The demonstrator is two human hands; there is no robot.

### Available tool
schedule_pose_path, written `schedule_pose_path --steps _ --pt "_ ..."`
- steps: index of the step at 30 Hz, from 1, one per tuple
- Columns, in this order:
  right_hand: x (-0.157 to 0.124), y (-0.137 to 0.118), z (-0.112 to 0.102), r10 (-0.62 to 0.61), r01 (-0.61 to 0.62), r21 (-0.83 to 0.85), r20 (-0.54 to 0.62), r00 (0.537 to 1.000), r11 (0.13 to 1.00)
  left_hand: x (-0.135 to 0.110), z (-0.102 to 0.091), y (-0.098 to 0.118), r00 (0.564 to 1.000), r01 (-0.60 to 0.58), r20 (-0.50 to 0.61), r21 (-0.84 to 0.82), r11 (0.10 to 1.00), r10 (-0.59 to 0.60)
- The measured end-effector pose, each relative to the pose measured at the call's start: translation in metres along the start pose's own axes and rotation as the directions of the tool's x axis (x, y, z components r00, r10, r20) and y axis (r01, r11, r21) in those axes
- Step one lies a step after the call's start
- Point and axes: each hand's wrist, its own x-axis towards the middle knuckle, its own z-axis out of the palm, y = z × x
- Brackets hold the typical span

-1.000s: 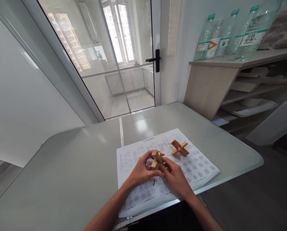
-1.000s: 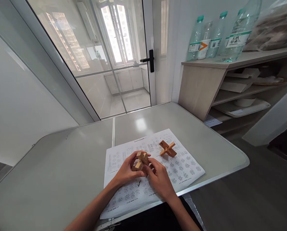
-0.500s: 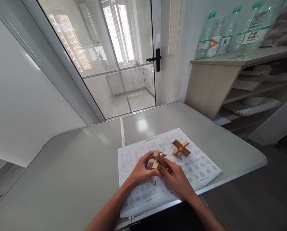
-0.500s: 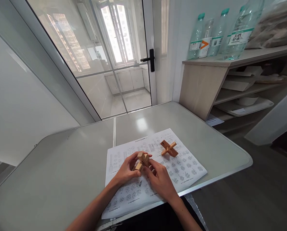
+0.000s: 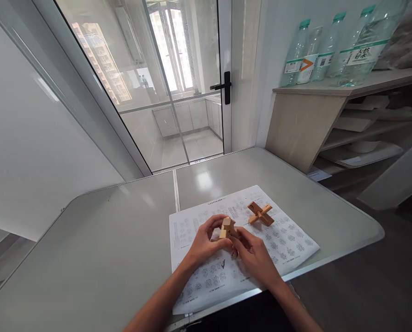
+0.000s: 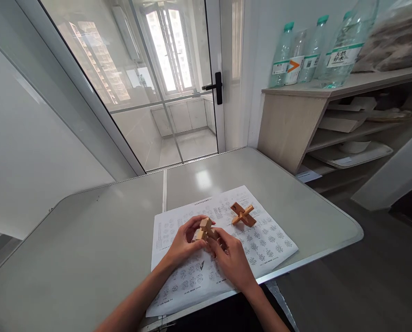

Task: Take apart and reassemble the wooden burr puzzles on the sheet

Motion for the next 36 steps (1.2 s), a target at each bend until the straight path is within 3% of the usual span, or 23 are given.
schedule_pose_path --steps 3,6,13,18,23,31,36 --pt "0.0 -0.001 -0.001 0.026 -0.025 0.029 -0.048 0.999 0.999 0.003 -0.008 -0.003 0.993 -0.009 -0.116 0.065 0.998 0.017" --pt "0.001 0.002 0.001 0.032 -0.038 -0.05 -0.108 0.994 0.998 0.005 -0.013 -0.005 0.985 0.03 -0.173 0.21 0.977 0.007" --pt "0.004 0.014 0.005 -0.081 0.024 -0.259 -0.212 0.974 0.966 0.009 -0.014 -0.005 0.949 0.087 -0.315 0.285 0.954 0.008" --pt "0.004 0.019 0.006 -0.121 0.054 -0.346 -0.173 0.978 0.937 0.009 -0.015 -0.006 0.922 0.085 -0.379 0.39 0.917 0.076" --pt "0.003 0.013 0.007 -0.134 0.068 -0.401 -0.138 0.981 0.914 0.009 -0.015 -0.007 0.919 0.078 -0.388 0.365 0.928 0.075" --pt "-0.001 0.002 0.009 -0.193 0.205 -0.479 0.074 0.978 0.854 0.009 -0.013 -0.005 0.918 0.113 -0.396 0.317 0.942 0.023" --pt "0.0 0.007 0.01 -0.2 0.187 -0.496 0.027 0.979 0.848 0.008 -0.014 -0.008 0.927 0.089 -0.37 0.391 0.916 0.068"
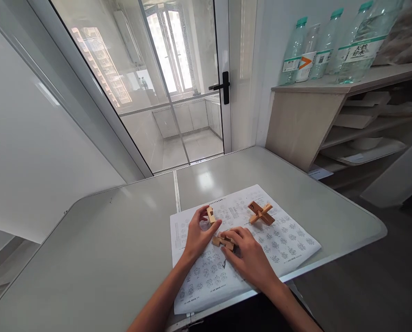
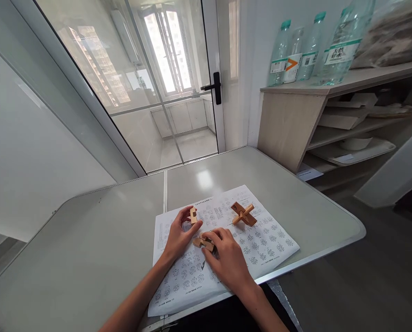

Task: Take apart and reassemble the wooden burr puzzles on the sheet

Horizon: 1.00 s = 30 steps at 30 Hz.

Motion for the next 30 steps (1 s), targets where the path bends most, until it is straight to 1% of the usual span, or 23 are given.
schedule_pose_path --steps 3,6,8,10,13,17,23,28,30 --pt "0.0 0.008 0.004 0.059 -0.066 -0.06 -0.108 0.992 0.996 -0.001 0.001 -0.002 0.996 -0.084 0.013 0.098 0.992 0.083" --pt "0.0 0.016 0.008 0.126 -0.161 -0.13 -0.243 0.962 0.978 -0.003 0.001 -0.003 0.98 -0.199 0.064 0.209 0.957 0.19" --pt "0.0 0.02 0.01 0.129 -0.174 -0.132 -0.295 0.947 0.976 -0.005 0.001 -0.002 0.963 -0.265 0.12 0.264 0.928 0.241" --pt "-0.001 0.022 0.011 0.115 -0.154 -0.103 -0.316 0.942 0.983 -0.007 0.001 0.0 0.948 -0.308 0.174 0.302 0.902 0.265" --pt "-0.001 0.024 0.012 0.128 -0.147 -0.041 -0.303 0.944 0.988 -0.007 0.001 0.0 0.933 -0.346 0.225 0.34 0.875 0.281" --pt "0.0 0.021 0.01 0.165 -0.159 0.042 -0.25 0.954 0.986 -0.008 0.002 -0.002 0.908 -0.393 0.294 0.347 0.852 0.3" --pt "0.003 0.015 0.003 0.162 -0.128 0.178 -0.19 0.968 0.976 -0.009 0.002 -0.001 0.884 -0.43 0.341 0.327 0.842 0.319" --pt "0.004 0.017 0.002 0.146 -0.106 0.261 -0.14 0.979 0.959 -0.011 0.001 0.001 0.831 -0.475 0.451 0.268 0.838 0.327" --pt "0.004 0.017 0.001 0.135 -0.097 0.284 -0.119 0.984 0.954 -0.012 0.001 0.001 0.827 -0.479 0.459 0.272 0.835 0.325"
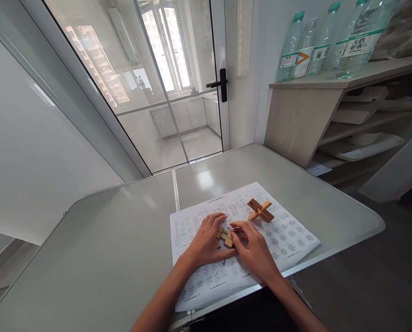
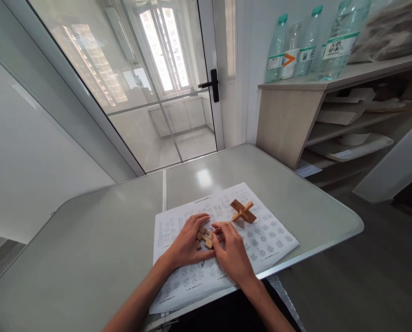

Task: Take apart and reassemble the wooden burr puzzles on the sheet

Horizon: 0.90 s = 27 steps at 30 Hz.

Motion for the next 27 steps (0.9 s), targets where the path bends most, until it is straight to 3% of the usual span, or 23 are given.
schedule_pose_path --steps 5,16,27 --pt "-0.0007 -0.0035 -0.0004 -0.002 0.0 0.047 0.035 0.999 0.999 0.0017 0.0 0.0016 1.0 0.016 -0.021 0.037 0.999 -0.015" --pt "-0.0008 -0.0058 -0.0012 0.005 -0.004 0.06 -0.017 1.0 0.998 0.0012 -0.0024 -0.0019 0.997 0.066 -0.037 -0.003 0.998 -0.066" --pt "-0.0017 -0.0057 -0.0019 -0.029 0.022 0.089 0.08 0.996 0.996 -0.0003 0.001 -0.0066 0.998 0.053 -0.017 -0.016 0.998 -0.054"
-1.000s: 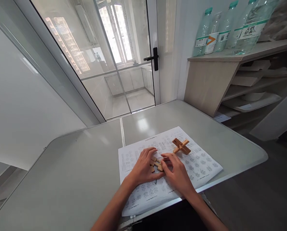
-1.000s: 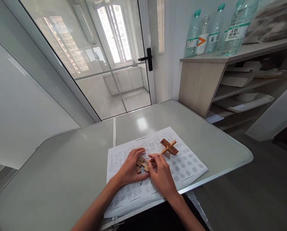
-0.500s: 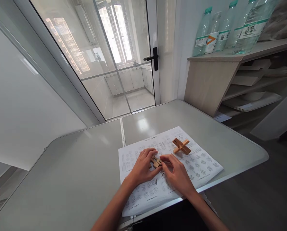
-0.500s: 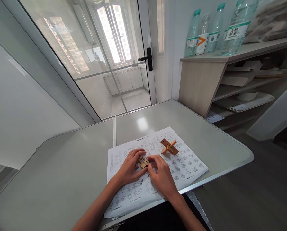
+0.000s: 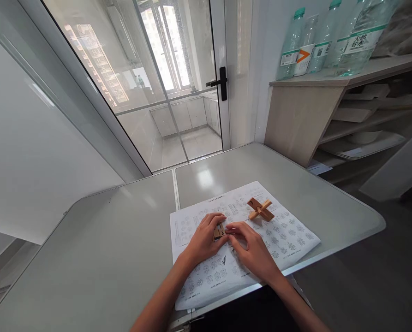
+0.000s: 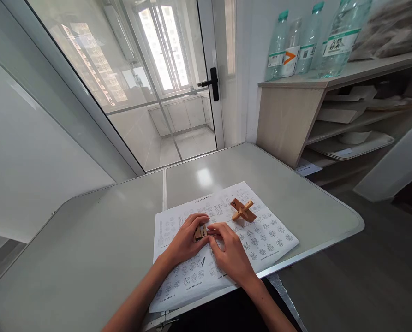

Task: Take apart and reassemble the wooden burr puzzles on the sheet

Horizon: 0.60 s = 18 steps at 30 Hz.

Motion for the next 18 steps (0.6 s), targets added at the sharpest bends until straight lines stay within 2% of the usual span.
schedule_pose_path --steps 3,5,8,13,18 --pt "0.0 -0.001 0.0 0.004 -0.004 0.006 -0.021 1.0 1.0 0.001 0.0 -0.005 1.0 -0.003 -0.01 0.025 1.0 0.004" --pt "-0.001 -0.001 0.001 0.031 -0.031 -0.006 -0.043 0.999 0.999 0.003 0.0 -0.01 0.998 0.016 -0.056 0.073 0.997 -0.012" --pt "-0.001 0.0 0.001 0.048 -0.049 -0.018 -0.064 0.997 0.999 0.004 -0.002 -0.021 0.979 0.13 -0.176 0.178 0.975 -0.099" --pt "-0.002 -0.003 0.0 0.065 -0.066 -0.037 -0.048 0.997 0.997 0.002 -0.012 -0.038 0.878 0.411 -0.377 0.281 0.867 -0.294" --pt "-0.002 -0.004 0.0 0.099 -0.099 -0.054 -0.012 0.995 0.994 -0.002 -0.029 -0.054 0.792 0.566 -0.48 0.344 0.749 -0.378"
